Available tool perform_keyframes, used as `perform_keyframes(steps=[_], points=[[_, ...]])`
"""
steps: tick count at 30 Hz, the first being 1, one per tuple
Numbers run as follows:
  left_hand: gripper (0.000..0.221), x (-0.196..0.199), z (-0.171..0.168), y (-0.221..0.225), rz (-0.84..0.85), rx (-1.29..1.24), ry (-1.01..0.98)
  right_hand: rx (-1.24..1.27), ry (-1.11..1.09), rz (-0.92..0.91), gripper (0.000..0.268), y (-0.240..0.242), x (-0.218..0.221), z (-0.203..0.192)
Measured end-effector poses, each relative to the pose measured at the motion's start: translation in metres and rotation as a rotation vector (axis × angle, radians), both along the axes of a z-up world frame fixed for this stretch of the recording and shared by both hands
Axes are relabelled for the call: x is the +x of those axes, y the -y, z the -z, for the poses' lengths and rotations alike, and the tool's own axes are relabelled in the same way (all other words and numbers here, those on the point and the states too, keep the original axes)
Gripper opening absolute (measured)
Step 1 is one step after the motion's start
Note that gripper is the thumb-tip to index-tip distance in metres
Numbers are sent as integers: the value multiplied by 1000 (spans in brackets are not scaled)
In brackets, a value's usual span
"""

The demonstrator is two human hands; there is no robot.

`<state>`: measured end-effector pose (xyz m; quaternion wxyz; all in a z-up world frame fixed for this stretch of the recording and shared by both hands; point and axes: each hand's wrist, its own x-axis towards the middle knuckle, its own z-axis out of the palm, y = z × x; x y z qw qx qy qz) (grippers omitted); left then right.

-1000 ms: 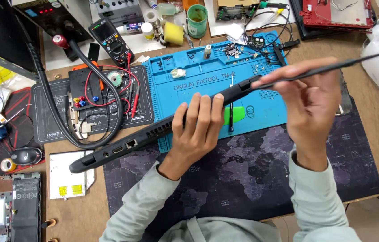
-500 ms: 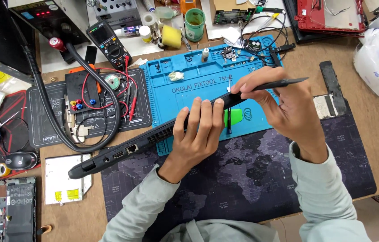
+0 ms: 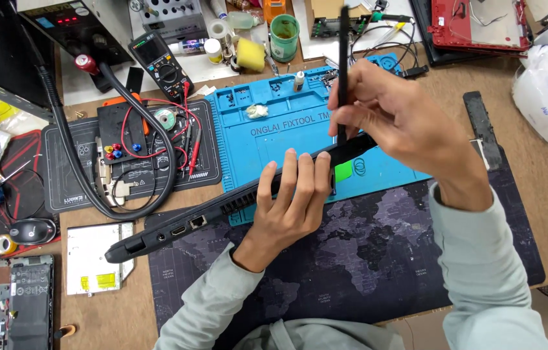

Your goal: Disassembling a laptop by removing screws and prying open the case to access internal components

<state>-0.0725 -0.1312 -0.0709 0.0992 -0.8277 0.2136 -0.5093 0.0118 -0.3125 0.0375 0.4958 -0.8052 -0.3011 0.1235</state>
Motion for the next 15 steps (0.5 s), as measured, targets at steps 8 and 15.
perform_keyframes(steps=[8, 15], points=[[23, -9, -5, 7, -28, -26, -16, -21, -129, -52, 8, -2, 3, 3], [26, -2, -19, 3, -34, -92, -124, 128, 92, 33, 6, -3, -1, 13]])
